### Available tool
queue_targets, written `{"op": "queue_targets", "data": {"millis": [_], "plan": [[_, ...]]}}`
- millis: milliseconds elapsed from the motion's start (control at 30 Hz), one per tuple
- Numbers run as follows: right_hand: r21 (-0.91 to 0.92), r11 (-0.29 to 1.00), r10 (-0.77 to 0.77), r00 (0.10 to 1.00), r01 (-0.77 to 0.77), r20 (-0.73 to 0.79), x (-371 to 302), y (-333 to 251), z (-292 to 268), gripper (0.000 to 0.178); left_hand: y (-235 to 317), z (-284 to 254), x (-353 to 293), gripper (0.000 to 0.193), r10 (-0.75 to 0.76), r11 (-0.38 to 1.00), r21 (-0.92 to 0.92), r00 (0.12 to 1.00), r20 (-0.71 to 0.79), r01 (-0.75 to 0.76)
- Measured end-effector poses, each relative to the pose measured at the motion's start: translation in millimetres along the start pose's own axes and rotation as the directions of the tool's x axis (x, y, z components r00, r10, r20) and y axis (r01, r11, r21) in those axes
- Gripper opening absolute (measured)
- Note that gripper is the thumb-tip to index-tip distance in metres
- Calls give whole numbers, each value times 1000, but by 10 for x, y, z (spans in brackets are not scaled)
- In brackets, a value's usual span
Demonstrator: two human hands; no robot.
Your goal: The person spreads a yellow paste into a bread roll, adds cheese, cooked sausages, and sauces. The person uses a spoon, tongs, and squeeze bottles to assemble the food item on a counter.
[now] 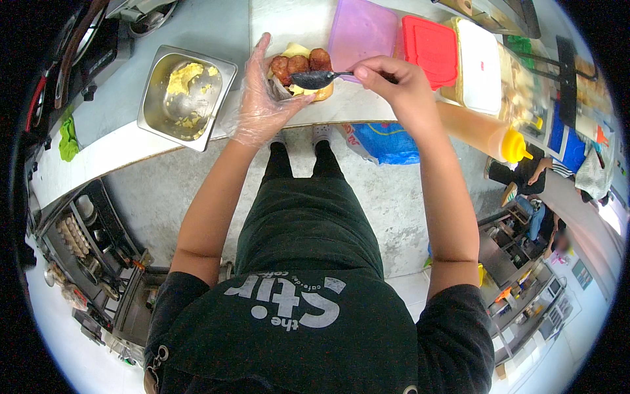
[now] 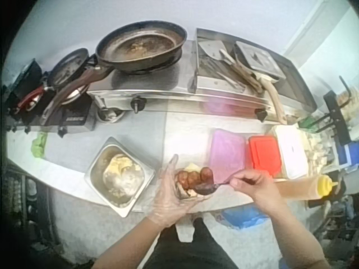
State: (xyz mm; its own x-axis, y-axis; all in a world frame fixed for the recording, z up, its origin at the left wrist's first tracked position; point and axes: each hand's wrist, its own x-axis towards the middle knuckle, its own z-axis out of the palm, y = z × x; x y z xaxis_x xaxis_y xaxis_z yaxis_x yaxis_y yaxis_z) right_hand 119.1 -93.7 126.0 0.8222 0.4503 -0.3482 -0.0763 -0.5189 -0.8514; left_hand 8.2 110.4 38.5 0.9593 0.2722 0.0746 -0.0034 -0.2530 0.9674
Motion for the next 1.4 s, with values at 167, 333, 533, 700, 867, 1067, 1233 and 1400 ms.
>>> {"op": "queue_targets", "data": {"millis": [167, 333, 533, 700, 867, 1067, 1233, 1400], "plan": [[-161, 983, -102, 994, 93, -44, -143, -147, -104, 17, 29, -13, 4, 118, -20, 999, 35, 1000, 5, 20], [-429, 792, -447, 891, 435, 77, -126, -245, -62, 14, 7, 4, 8, 117, -20, 999, -32, 1000, -6, 20], [-533, 597, -649, 752, 599, 118, -51, -203, 62, 15, 76, -25, 10, 113, -10, 998, 65, 1000, 10, 10], [-576, 476, -733, 662, 664, 158, -42, -157, 159, 23, 56, -20, 13, 112, -12, 993, 120, 1000, -2, 12], [-606, 442, -744, 648, 661, 163, -69, -160, 204, 23, -22, -7, 17, 110, -6, 995, 99, 1000, 2, 6], [-672, 370, -782, 606, 641, 147, -157, -323, -6, 22, 23, -8, 9, 102, -20, 999, -25, 1000, 10, 20], [-702, 354, -786, 604, 618, 134, -152, -208, 42, 25, 44, 6, 6, 100, -70, 995, -76, 997, 12, 70], [-707, 372, -756, 638, 601, 145, -209, -24, 96, 27, 52, 12, 3, 95, -86, 994, -67, 996, 15, 87]]}}
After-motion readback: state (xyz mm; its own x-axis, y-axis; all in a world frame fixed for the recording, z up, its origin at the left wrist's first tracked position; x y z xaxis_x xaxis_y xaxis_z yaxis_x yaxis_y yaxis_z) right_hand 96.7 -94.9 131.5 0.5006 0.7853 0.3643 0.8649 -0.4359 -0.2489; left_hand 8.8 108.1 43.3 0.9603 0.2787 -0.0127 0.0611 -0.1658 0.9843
